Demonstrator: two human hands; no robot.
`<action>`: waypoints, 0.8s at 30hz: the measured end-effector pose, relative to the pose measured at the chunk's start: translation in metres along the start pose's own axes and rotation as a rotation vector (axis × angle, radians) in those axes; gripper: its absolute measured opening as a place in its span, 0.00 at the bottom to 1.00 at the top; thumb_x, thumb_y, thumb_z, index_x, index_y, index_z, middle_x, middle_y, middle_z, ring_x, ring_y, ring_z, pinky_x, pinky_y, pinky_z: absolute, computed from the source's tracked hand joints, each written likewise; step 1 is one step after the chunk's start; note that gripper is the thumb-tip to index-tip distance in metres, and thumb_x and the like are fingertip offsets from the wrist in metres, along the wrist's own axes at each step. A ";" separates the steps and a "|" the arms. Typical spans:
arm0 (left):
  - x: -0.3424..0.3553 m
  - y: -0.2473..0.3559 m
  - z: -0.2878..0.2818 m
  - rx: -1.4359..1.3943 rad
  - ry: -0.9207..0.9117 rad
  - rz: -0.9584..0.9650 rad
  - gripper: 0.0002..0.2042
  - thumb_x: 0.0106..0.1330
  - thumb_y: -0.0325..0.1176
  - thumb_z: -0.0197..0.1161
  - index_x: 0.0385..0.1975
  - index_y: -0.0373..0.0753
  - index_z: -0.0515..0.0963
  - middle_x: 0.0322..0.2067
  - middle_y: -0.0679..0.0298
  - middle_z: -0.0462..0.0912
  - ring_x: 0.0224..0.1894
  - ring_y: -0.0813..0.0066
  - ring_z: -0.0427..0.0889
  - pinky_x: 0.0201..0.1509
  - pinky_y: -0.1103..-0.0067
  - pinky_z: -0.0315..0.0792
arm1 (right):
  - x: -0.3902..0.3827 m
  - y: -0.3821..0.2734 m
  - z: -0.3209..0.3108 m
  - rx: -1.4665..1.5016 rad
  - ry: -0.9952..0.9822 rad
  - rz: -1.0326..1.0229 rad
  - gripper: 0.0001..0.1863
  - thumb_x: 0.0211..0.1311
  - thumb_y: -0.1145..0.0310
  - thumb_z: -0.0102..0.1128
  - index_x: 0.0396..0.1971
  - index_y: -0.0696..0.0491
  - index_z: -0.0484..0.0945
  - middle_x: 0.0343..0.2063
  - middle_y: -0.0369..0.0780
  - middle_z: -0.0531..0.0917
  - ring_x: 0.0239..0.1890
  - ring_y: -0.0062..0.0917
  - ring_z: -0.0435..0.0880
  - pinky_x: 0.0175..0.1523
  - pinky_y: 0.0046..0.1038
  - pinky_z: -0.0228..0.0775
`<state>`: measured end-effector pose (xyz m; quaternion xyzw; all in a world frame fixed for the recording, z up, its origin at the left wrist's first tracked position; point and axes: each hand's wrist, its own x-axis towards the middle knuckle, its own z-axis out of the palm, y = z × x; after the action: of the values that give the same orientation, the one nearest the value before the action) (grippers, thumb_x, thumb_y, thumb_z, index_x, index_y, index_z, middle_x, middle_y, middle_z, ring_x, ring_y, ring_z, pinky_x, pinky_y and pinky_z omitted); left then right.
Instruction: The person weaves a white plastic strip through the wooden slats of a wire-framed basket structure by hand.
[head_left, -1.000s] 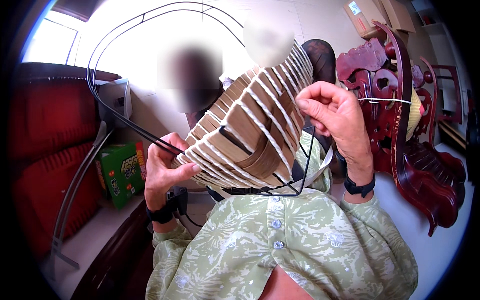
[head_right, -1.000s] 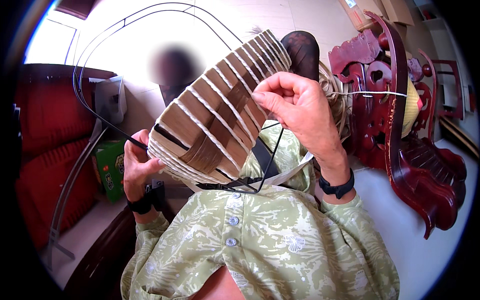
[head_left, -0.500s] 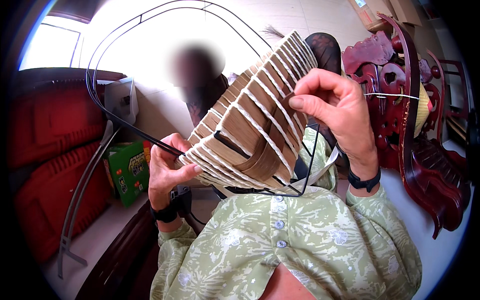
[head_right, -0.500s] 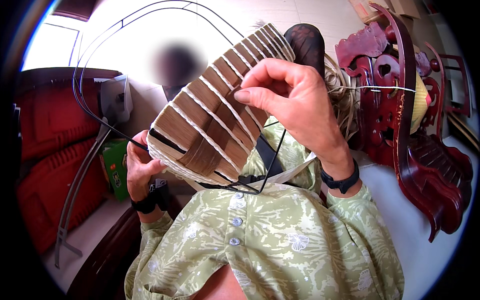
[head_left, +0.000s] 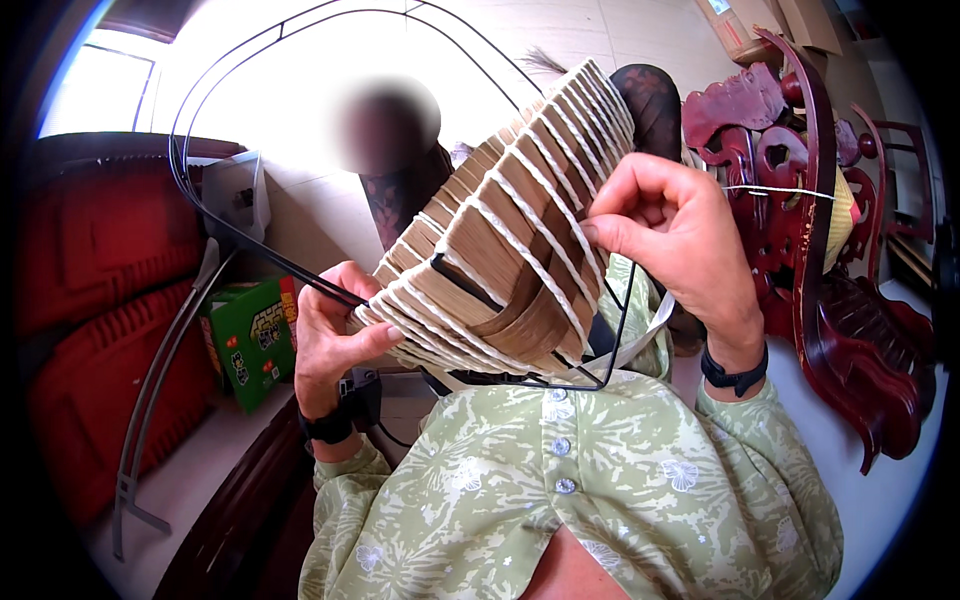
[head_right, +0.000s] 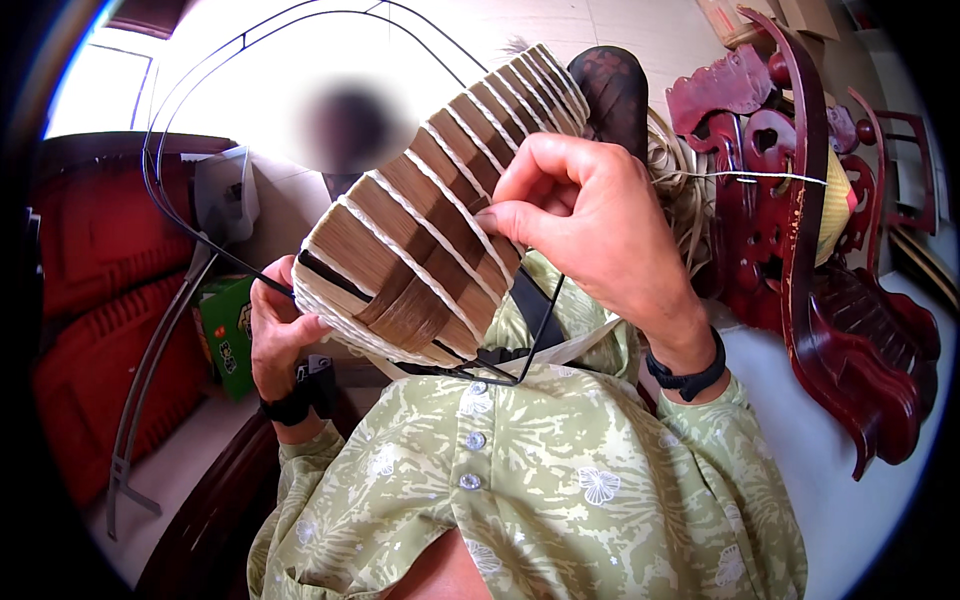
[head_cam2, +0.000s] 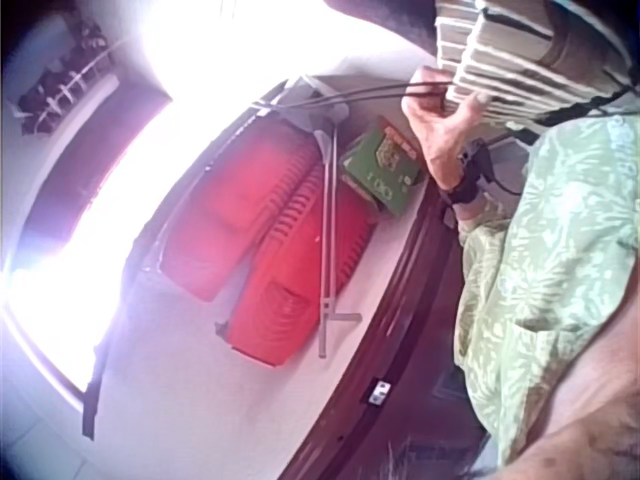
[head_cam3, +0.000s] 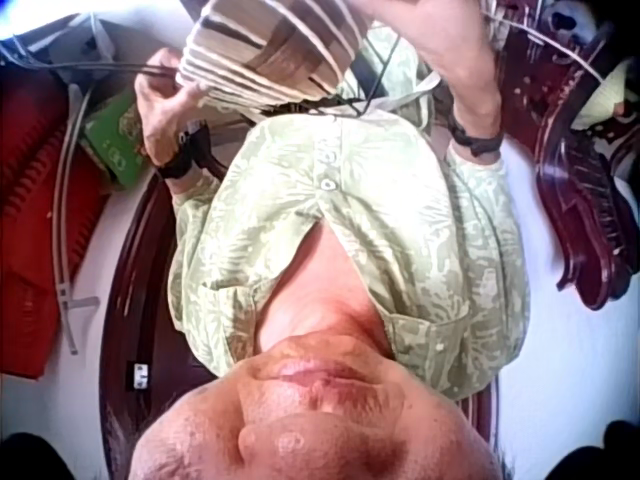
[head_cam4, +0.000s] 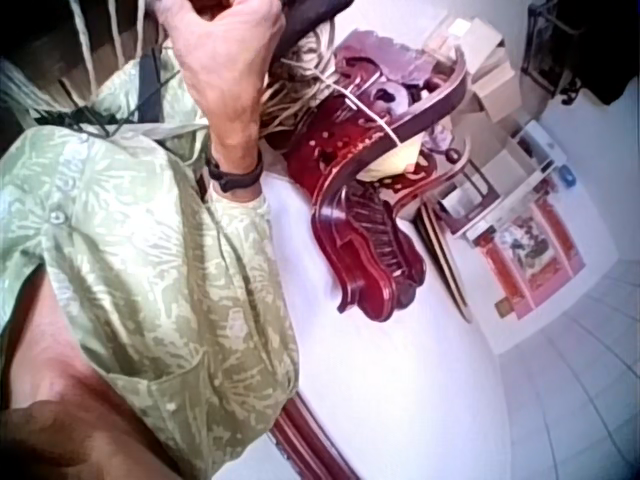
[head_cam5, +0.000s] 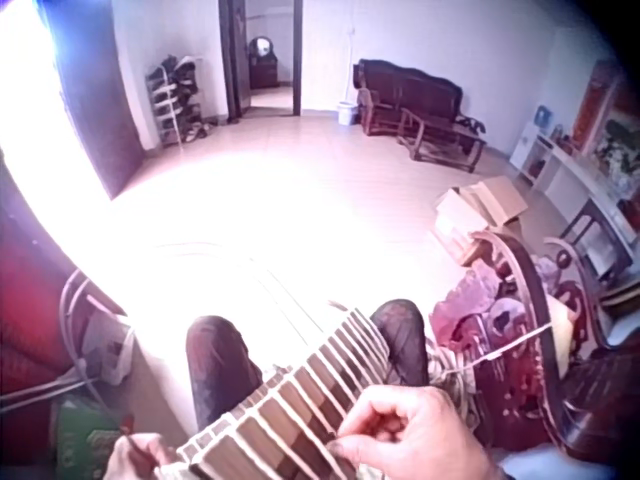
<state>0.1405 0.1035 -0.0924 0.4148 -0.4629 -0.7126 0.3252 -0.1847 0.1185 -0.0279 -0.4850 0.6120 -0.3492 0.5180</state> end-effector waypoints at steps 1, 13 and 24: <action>-0.001 0.000 0.001 0.002 0.006 0.000 0.15 0.47 0.26 0.77 0.28 0.37 0.74 0.28 0.66 0.82 0.30 0.83 0.78 0.37 0.84 0.71 | 0.000 -0.001 0.003 -0.004 0.027 0.020 0.05 0.55 0.77 0.69 0.29 0.59 0.81 0.21 0.28 0.79 0.23 0.05 0.70 0.27 0.12 0.62; -0.001 0.001 0.001 0.013 0.023 -0.011 0.15 0.47 0.27 0.77 0.28 0.38 0.74 0.27 0.67 0.82 0.30 0.83 0.78 0.37 0.84 0.71 | -0.003 -0.009 0.003 -0.076 0.023 -0.020 0.05 0.54 0.75 0.67 0.26 0.58 0.80 0.19 0.29 0.80 0.19 0.04 0.70 0.24 0.12 0.60; -0.001 0.002 0.002 0.002 0.007 -0.005 0.15 0.47 0.26 0.77 0.27 0.38 0.74 0.27 0.67 0.81 0.30 0.83 0.78 0.36 0.85 0.71 | 0.011 -0.025 -0.010 0.148 -0.228 0.224 0.04 0.59 0.76 0.64 0.31 0.60 0.78 0.24 0.28 0.78 0.25 0.05 0.73 0.29 0.12 0.65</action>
<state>0.1394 0.1040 -0.0896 0.4188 -0.4615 -0.7116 0.3245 -0.1887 0.1002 -0.0053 -0.4108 0.5721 -0.2763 0.6539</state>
